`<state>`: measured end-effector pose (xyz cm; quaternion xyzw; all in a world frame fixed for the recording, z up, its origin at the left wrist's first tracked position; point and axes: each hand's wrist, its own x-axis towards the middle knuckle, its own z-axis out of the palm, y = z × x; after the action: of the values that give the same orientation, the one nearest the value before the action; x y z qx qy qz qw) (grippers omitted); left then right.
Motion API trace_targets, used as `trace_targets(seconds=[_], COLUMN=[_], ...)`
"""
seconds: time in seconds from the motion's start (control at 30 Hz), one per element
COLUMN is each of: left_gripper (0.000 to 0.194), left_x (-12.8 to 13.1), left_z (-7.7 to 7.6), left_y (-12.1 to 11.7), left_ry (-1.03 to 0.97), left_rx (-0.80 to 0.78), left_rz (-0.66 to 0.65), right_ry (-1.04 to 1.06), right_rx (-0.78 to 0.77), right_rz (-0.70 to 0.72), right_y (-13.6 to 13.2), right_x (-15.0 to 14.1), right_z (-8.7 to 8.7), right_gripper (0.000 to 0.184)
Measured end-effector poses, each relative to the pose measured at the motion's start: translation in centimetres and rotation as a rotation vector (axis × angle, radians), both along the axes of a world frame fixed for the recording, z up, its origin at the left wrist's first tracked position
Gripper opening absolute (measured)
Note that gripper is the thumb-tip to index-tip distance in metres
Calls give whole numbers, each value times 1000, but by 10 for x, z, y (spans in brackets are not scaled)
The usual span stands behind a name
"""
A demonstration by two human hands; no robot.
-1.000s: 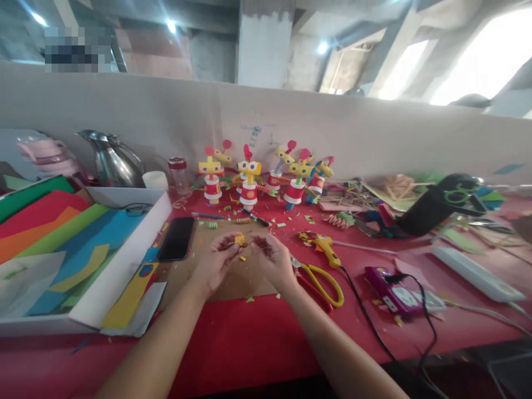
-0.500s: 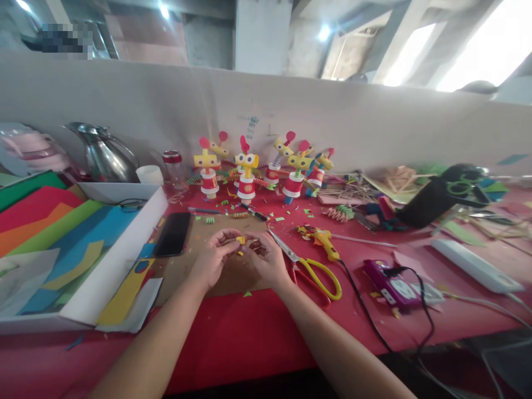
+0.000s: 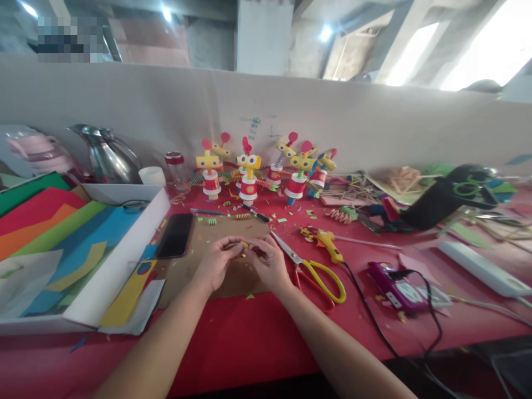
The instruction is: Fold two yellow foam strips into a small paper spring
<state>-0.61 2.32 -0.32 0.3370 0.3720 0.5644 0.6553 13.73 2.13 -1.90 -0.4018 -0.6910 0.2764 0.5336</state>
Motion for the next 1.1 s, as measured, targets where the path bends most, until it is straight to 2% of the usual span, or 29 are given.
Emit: trace_targets(seconds=[0.2,0.33,0.43,0.5,0.6,0.7,0.9,0.97,1.03,1.1], left_gripper=[20,19,14,11,12,18,25,26,28,30], left_x=[0,0,-2,-4,-8,-10,-13,-14,-15,-16], left_z=[-1,-1,-1,0,1,4,8,9,9,9], left_y=[0,0,2,3,6,7,8,8,8,8], left_ry=[-81,-56,-36,-47,-110,-195,-378,-424,-458,-480], left_rx=[-18,-35,-62,-83,-105,-115,-130,-139,-147,-148], left_rz=[-43,-55,-52,-6,66,69,50,39,32,22], right_ry=[-49,-86,-91,-94,-177,-290,-530,-682,-794,-865], right_rx=[17,23,29,40,75,83,-300,-389,-399,-446], right_rz=[-18,2,-14,-79,-248,-481,-831,-805,-761,-765], right_y=[0,-3,-8,-9,-5,5,13,15,19,25], right_x=[1,-1,-2,3,28,72,162,177,185,188], right_z=[0,-1,6,14,26,31,26,20,12,3], right_gripper=[24,23,22,17,17,19,44,44,32,38])
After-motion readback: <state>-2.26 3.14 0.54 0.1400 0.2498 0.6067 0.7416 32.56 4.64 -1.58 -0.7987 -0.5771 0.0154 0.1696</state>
